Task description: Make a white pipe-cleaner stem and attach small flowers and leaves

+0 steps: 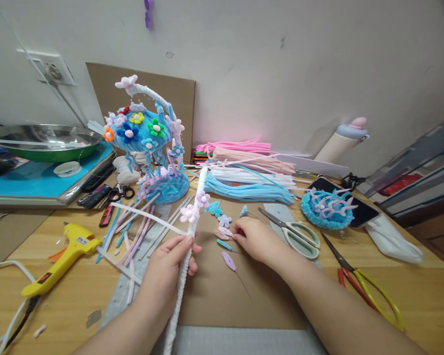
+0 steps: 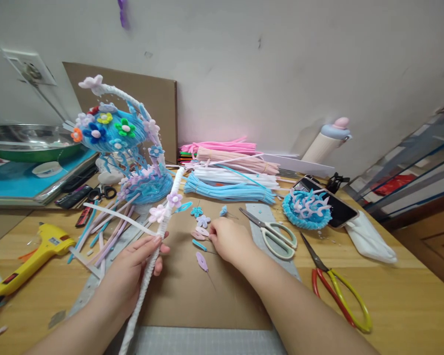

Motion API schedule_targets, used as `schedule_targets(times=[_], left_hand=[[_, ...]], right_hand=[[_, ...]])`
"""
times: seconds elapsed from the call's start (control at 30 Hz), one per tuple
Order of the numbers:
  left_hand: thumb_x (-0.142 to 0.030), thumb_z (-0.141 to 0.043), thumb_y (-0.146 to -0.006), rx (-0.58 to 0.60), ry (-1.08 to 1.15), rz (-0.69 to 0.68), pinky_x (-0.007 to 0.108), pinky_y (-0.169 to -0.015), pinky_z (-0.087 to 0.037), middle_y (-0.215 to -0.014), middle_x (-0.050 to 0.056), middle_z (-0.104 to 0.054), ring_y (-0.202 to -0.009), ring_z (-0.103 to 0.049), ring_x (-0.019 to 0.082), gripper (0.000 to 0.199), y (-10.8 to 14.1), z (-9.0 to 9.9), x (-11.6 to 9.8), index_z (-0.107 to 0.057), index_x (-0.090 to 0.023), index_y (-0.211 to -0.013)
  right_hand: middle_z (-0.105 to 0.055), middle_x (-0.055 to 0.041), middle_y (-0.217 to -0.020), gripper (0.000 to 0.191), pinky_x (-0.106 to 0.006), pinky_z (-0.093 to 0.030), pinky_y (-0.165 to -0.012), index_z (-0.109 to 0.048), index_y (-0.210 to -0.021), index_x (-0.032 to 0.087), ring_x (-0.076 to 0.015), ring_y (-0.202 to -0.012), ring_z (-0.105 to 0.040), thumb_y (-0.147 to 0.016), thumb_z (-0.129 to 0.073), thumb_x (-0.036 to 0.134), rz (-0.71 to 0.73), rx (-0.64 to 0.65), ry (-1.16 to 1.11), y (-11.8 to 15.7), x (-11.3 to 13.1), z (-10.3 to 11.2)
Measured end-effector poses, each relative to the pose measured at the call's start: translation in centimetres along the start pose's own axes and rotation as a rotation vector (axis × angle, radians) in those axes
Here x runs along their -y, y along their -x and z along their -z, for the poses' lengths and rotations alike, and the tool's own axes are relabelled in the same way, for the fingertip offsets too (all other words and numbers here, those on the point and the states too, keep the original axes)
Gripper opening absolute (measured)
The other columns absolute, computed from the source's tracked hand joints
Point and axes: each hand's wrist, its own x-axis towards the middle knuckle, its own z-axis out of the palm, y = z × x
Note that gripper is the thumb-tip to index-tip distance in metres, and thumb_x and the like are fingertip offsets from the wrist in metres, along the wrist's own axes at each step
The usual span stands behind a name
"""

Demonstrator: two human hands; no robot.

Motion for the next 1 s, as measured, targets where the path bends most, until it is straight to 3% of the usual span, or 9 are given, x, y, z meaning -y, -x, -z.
schedule_targets(times=[0.2, 0.5, 0.8, 1.0], left_hand=[[-0.034, -0.068, -0.069, 0.011, -0.011, 0.0, 0.015, -0.04, -0.034, -0.064, -0.001, -0.063, -0.04, -0.048, 0.004, 0.026, 0.0, 0.1, 0.2, -0.065, -0.013, -0.084], [-0.034, -0.069, -0.067, 0.009, -0.011, 0.014, 0.016, -0.04, -0.033, -0.061, 0.001, -0.064, -0.04, -0.047, 0.005, 0.027, -0.1, 0.2, 0.1, -0.066, -0.013, -0.084], [-0.034, -0.07, -0.065, -0.003, 0.001, 0.004, 0.017, -0.039, -0.034, -0.064, 0.0, -0.063, -0.04, -0.048, 0.005, 0.028, 0.0, 0.0, 0.0, -0.066, -0.014, -0.083], [-0.035, -0.071, -0.064, -0.002, 0.0, 0.003, 0.017, -0.039, -0.035, -0.063, 0.0, -0.063, -0.04, -0.048, 0.005, 0.027, -0.2, 0.1, 0.0, -0.065, -0.014, -0.081]], right_hand=[[-0.063, -0.0051, -0.085, 0.013, -0.025, -0.03, -0.059, -0.058, -0.082, 0.021, -0.0168, -0.076, -0.056, -0.085, -0.046, 0.025, -0.006, -0.007, 0.017, 0.1, -0.5, 0.1], [-0.063, -0.0018, -0.086, 0.007, -0.025, -0.025, -0.054, -0.057, -0.078, 0.021, -0.0168, -0.078, -0.057, -0.081, -0.052, 0.026, -0.033, -0.085, 0.126, 0.6, 0.3, 1.2], [-0.062, -0.0048, -0.086, 0.006, -0.026, -0.03, -0.058, -0.058, -0.079, 0.02, -0.0191, -0.077, -0.059, -0.081, -0.055, 0.024, 0.057, 0.108, 0.123, 0.7, 0.2, 0.2], [-0.061, -0.0089, -0.091, 0.008, -0.027, -0.028, -0.054, -0.055, -0.085, 0.018, -0.0204, -0.075, -0.06, -0.085, -0.047, 0.021, 0.011, 0.118, 0.179, 1.1, 0.9, 1.2]])
